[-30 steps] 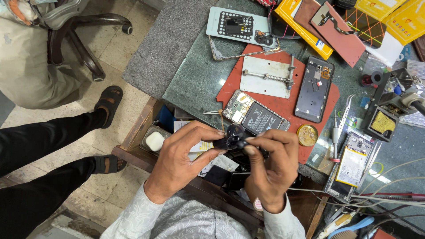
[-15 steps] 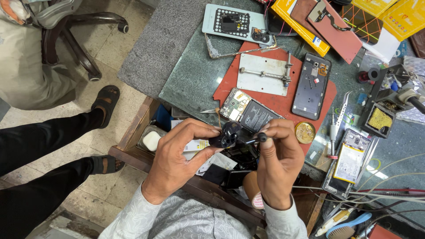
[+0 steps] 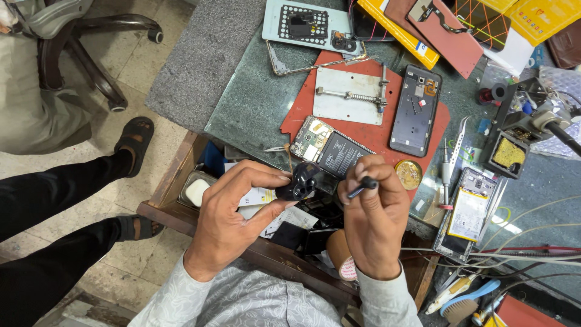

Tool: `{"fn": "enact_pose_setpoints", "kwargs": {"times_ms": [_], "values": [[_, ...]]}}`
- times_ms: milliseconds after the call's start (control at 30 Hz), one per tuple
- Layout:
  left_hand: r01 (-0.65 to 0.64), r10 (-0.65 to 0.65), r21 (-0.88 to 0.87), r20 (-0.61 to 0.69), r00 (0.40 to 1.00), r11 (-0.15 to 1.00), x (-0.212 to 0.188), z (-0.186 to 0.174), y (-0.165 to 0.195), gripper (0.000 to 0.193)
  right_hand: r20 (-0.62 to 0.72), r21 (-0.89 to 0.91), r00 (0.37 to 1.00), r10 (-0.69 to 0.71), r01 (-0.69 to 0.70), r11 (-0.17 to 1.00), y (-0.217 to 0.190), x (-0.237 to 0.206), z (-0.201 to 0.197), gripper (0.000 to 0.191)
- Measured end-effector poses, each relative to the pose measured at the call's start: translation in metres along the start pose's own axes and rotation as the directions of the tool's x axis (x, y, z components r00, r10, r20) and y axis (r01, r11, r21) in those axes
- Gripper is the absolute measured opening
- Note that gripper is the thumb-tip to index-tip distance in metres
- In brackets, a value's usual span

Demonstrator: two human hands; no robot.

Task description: The person works at a repair bench on a disassembled smartphone, pressing on its battery and board, then tears a strip of brown tape and applies it. They handle a black charging adapter, then use a screwdriver on the phone's back cover.

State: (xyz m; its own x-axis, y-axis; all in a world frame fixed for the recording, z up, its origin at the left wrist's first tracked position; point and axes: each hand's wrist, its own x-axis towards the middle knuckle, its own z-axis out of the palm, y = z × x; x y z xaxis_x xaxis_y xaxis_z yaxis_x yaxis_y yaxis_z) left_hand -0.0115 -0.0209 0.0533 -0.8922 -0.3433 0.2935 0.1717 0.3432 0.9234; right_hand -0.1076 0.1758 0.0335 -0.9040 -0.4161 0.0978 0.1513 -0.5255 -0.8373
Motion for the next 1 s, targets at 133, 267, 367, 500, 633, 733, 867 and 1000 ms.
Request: {"fn": "enact_pose_setpoints", "kwargs": {"times_ms": [133, 267, 367, 500, 633, 733, 867, 1000], "values": [[0.004, -0.004, -0.007, 0.004, 1.0, 1.0, -0.001, 0.001, -0.001, 0.03, 0.007, -0.555, 0.984, -0.176, 0.15, 0.818, -0.001, -0.006, 0.009, 0.01], [0.004, -0.004, -0.028, 0.006, 1.0, 1.0, -0.001, 0.001, -0.002, 0.03, 0.096, -0.689, 0.962, -0.256, 0.249, 0.68, -0.001, -0.011, 0.017, 0.008], [0.008, -0.008, -0.032, 0.011, 1.0, 0.999, -0.002, 0.001, -0.002, 0.03, 0.146, -0.731, 0.945, -0.292, 0.302, 0.613, 0.0, -0.012, 0.022, 0.01], [0.012, -0.012, -0.031, 0.02, 1.0, 0.999, -0.002, 0.002, -0.001, 0.03, 0.184, -0.785, 0.928, -0.324, 0.337, 0.52, -0.002, -0.011, 0.026, 0.012], [0.023, -0.022, -0.038, 0.027, 0.999, 0.999, -0.002, 0.002, 0.0, 0.03, 0.247, -0.83, 0.911, -0.329, 0.375, 0.413, -0.003, -0.01, 0.03, 0.014], [0.008, -0.008, -0.019, 0.019, 1.0, 1.0, -0.001, 0.002, -0.001, 0.03, 0.261, -0.842, 0.906, -0.334, 0.382, 0.38, -0.003, -0.011, 0.033, 0.016], [0.019, -0.019, -0.024, 0.001, 1.0, 1.0, -0.003, 0.002, -0.003, 0.03, 0.236, -0.866, 0.902, -0.362, 0.364, 0.343, -0.004, -0.011, 0.035, 0.02], [0.134, -0.129, -0.287, 0.037, 0.991, 0.948, -0.006, 0.004, -0.008, 0.034, 0.209, -0.821, 0.93, -0.302, 0.335, 0.462, -0.006, -0.008, 0.035, 0.033]]}}
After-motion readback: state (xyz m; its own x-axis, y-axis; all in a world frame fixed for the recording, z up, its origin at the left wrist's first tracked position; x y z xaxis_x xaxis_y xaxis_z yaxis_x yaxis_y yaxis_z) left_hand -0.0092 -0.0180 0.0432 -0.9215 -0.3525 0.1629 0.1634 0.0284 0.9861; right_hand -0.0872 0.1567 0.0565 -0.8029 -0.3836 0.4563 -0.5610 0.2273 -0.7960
